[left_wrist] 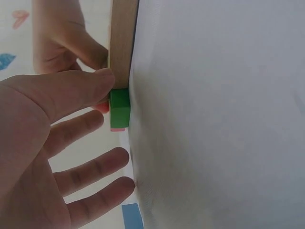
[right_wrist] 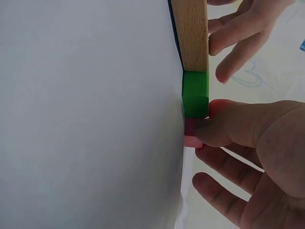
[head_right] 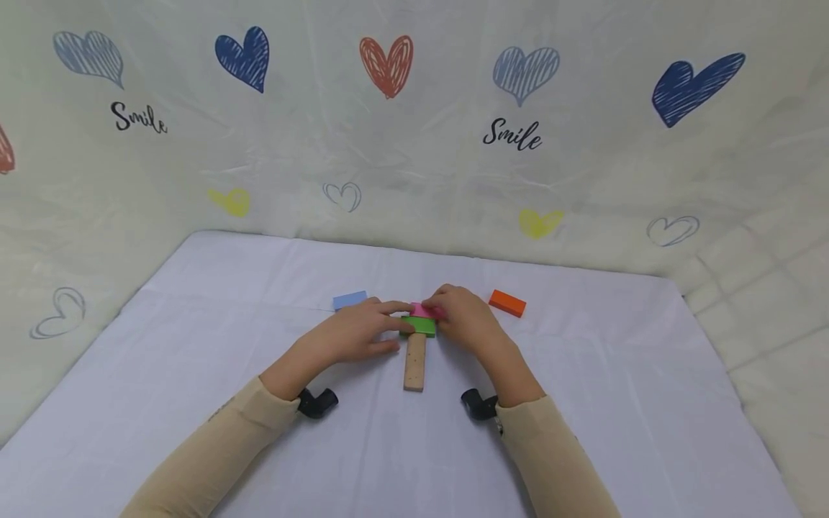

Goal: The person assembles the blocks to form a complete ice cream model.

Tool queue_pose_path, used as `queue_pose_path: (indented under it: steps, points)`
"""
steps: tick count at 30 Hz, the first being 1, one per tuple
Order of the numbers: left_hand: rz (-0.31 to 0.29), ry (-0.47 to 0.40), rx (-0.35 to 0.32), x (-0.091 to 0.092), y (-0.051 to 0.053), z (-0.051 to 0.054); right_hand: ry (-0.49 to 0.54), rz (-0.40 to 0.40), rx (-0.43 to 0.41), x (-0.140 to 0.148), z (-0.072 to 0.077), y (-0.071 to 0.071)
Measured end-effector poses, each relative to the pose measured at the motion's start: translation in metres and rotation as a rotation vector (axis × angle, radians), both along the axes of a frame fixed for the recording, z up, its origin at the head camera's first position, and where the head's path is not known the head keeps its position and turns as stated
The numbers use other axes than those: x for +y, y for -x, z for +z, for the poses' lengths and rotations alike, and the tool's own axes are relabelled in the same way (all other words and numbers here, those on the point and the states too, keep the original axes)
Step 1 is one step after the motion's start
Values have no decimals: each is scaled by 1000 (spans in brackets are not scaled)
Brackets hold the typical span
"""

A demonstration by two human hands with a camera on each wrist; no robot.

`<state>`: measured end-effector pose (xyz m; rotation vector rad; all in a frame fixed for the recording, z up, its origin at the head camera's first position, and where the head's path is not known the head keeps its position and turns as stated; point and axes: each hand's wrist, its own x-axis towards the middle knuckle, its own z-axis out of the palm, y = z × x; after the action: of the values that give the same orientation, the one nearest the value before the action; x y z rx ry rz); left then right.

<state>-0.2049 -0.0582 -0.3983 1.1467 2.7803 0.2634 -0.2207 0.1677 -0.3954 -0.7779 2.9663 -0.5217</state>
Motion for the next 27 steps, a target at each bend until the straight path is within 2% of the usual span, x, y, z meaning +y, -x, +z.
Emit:
queue_pose_path:
  steps: [9,20,27]
  points:
    - [-13,-14,-8,0,3,-3,3,17,-12,-2,0,1]
    - [-11,9,9,0,2,-3,7,45,2,-4,-3,1]
    - [-1,2,3,-1,1,-3,-4,22,-6,-5,-4,1]
